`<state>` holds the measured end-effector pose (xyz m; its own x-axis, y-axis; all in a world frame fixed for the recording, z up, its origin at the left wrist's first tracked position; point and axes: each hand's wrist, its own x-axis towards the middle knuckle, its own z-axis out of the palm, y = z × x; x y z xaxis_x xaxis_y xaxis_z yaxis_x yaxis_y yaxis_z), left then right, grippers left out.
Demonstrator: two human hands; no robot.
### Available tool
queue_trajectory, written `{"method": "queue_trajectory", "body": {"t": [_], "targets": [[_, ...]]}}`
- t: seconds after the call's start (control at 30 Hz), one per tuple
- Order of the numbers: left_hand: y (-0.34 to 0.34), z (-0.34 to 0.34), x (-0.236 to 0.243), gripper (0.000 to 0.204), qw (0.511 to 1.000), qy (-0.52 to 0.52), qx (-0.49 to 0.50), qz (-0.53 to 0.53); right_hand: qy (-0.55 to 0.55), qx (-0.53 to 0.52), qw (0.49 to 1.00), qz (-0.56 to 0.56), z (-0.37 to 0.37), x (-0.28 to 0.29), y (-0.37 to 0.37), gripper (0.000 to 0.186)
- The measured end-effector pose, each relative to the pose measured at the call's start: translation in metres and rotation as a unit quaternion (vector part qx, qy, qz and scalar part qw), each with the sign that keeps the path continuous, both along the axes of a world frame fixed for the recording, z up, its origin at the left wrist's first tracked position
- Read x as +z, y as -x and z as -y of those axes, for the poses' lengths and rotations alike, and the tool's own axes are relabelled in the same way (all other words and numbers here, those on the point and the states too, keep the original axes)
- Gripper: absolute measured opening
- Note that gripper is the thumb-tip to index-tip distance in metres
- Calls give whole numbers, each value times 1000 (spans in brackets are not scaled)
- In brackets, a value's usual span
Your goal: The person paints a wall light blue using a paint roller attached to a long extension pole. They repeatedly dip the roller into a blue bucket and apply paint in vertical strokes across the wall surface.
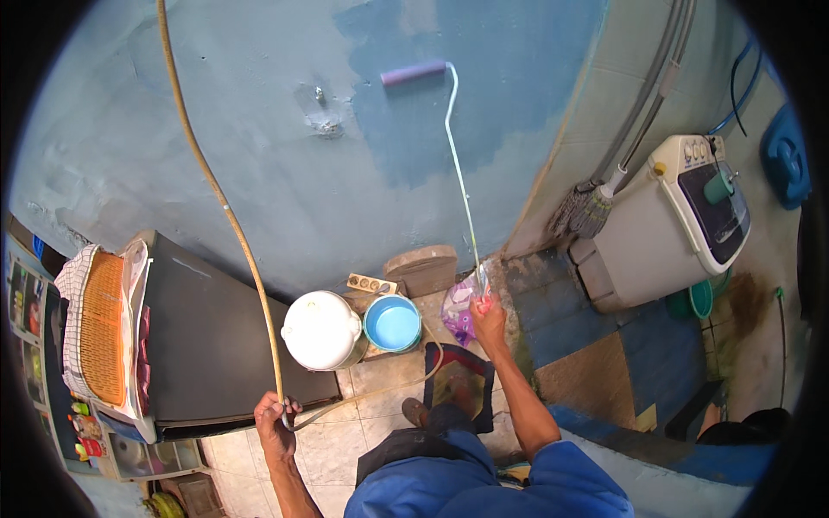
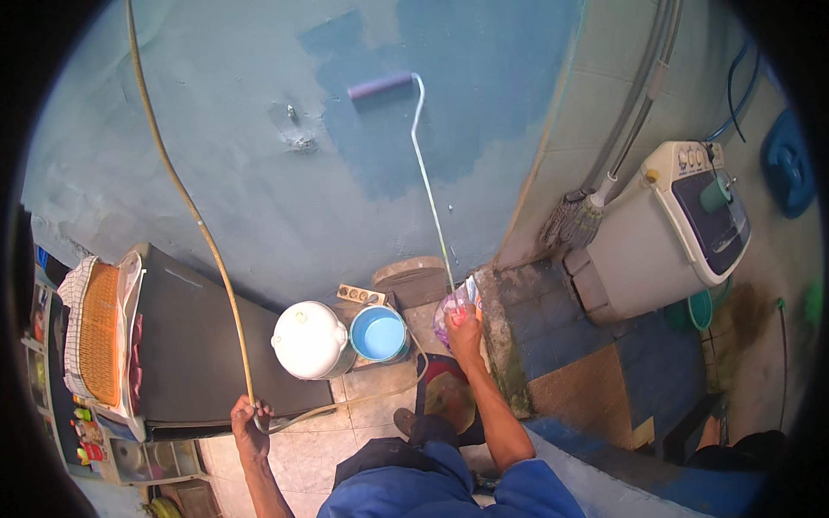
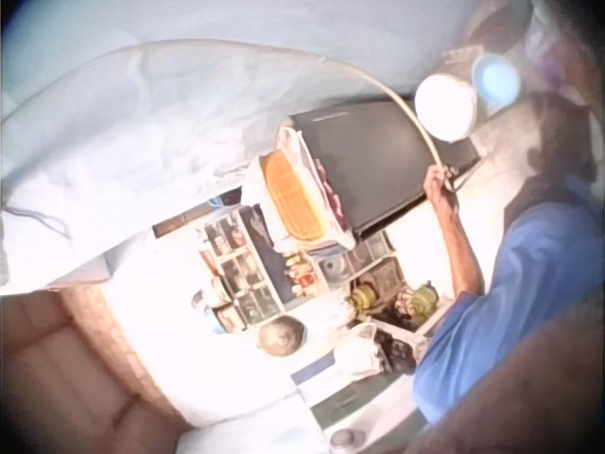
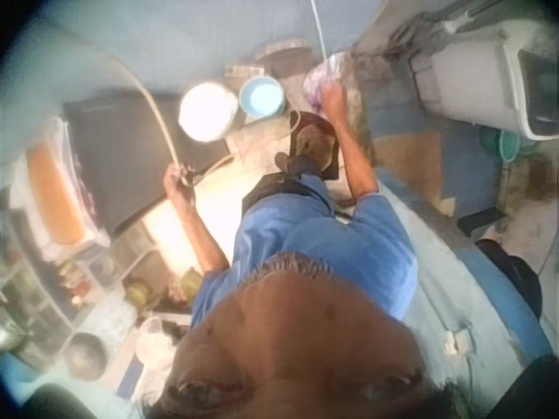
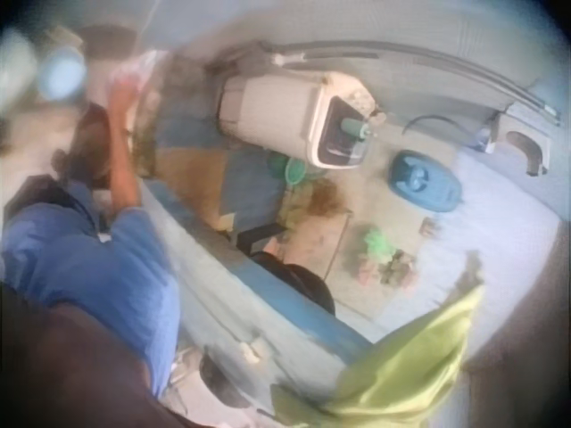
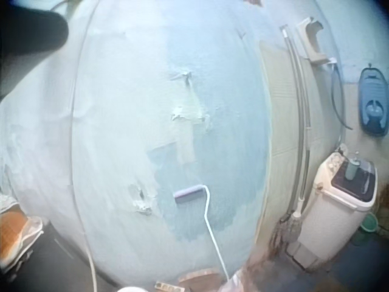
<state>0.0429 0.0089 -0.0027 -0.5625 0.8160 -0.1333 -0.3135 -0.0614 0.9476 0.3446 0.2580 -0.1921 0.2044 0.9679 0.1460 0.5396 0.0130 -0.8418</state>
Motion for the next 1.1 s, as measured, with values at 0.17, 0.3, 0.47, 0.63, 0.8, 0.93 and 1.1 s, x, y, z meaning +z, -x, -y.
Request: {"method": "queue_trajectory", "body": {"t": [0.17,0.3,0.47,0.63,0.8,0.93,1.1], "targets": [[-4,-4,2,20,1000,2,22,11,-4,31,999,7,-18,51,21,34],[0,-3,0,19,1000,3,15,11,49,37,998,-14,21,20,22,32],[-4,-8,2,16,999,1,34,27,5,24,999,-40,11,53,34,26],[-8,-15,4,14,999,5,35,34,-9,34,999,-38,-29,132,48,23],[-12,-20,3,16,999,-1,26,20,1,32,999,-42,8,37,23,22],[-12,-21,-2,14,999,-3,29,35,16,12,998,55,52,35,-13,25],[-14,-28,-3,13,999,-12,7,41,-23,-9,999,20,47,64,-35,26]]}}
